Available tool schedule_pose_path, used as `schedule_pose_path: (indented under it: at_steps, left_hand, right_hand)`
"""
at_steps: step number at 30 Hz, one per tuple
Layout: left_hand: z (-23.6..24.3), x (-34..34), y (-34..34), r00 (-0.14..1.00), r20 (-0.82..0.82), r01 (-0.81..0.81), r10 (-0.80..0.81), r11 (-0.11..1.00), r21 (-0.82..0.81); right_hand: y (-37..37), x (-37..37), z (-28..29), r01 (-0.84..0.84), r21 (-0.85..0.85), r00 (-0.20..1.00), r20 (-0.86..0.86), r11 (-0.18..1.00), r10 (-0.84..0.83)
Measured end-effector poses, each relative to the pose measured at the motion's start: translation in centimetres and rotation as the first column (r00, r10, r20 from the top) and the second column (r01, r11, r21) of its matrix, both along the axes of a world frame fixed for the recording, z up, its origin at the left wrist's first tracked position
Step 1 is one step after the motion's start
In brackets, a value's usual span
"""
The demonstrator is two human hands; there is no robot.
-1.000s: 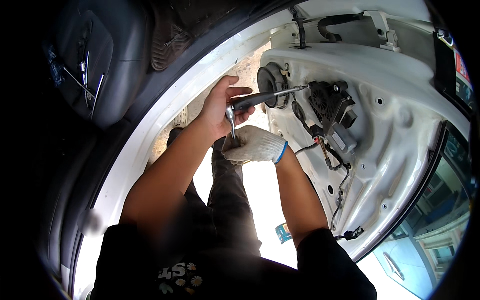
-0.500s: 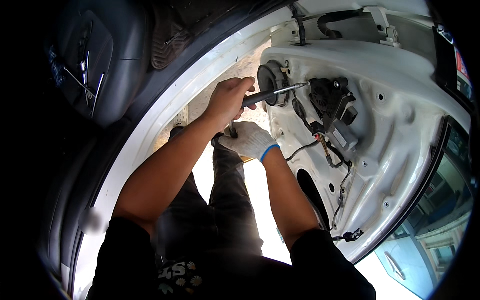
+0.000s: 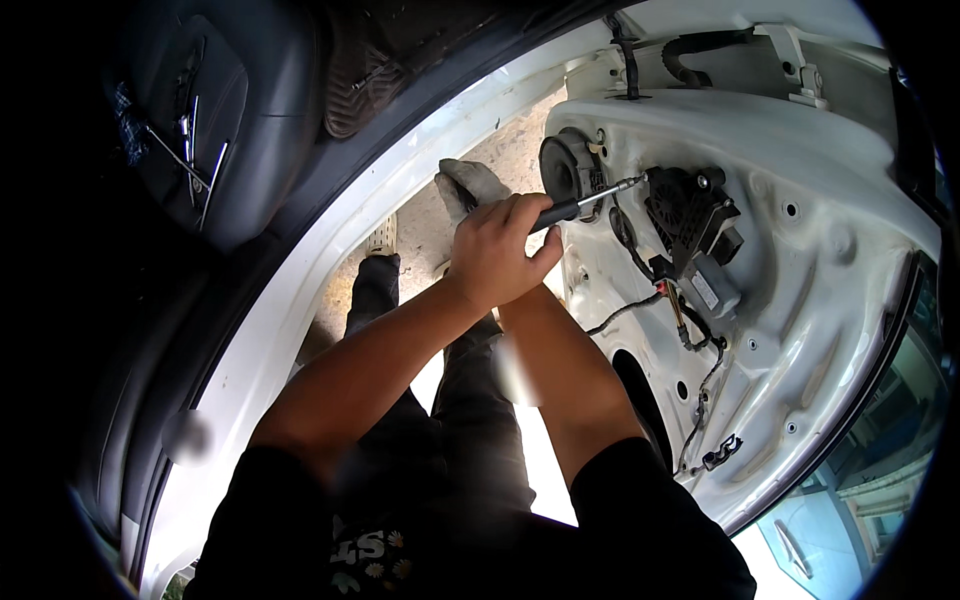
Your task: The person uses a ratchet to remove bolts securing a speaker and a black electronic module inside a car door. They unscrew fasteners, detach the speaker, and remove the module from the door panel.
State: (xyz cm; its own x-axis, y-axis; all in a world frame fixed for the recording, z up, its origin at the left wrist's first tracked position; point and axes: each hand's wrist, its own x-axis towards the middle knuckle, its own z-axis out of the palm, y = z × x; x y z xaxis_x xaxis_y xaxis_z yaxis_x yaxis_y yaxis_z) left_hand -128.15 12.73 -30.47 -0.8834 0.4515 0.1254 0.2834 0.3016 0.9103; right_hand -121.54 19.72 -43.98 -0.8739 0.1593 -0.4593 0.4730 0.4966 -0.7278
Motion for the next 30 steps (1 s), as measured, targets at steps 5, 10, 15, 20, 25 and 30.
schedule_pose_path:
  at_steps: [5,10,15,20,25,30]
  left_hand:
    - [0.6,-4.7,-0.7,0.586,0.803,-0.033,-0.107,0.987,0.156]
    - [-0.9,-6.5,-1.2,-0.443,0.801,-0.402,-0.402,0.888,0.224]
    - [-0.7,-4.7,-1.2,-0.109,0.958,-0.484,-0.265,0.856,0.182]
    - [0.6,-2.7,-1.0,0.741,0.663,-0.105,-0.101,0.959,0.264]
    - [-0.3,-3.3,-0.9,0.986,0.050,0.142,-0.157,0.965,0.222]
    - [-1.1,-7.5,-1.5,-0.377,0.868,-0.429,-0.322,0.891,0.144]
  right_hand:
    - [0.7,-1.5,12.3,-0.381,-0.023,0.748,0.581,0.924,0.322]
    - [3.0,0.3,19.4,0.170,-0.751,0.734,0.528,0.638,0.427]
    - [3.4,-2.7,14.2,-0.359,-0.475,0.711,0.419,0.803,0.565]
    - [2.0,-2.5,2.7,-0.073,-0.501,0.997,-0.026,0.862,0.069]
    - [0.8,-0.1,-0.7,0.147,-0.430,0.945,-0.203,0.891,-0.255]
    - [2.4,-3.4,18.7,-0.043,-0.643,0.657,0.558,0.764,0.507]
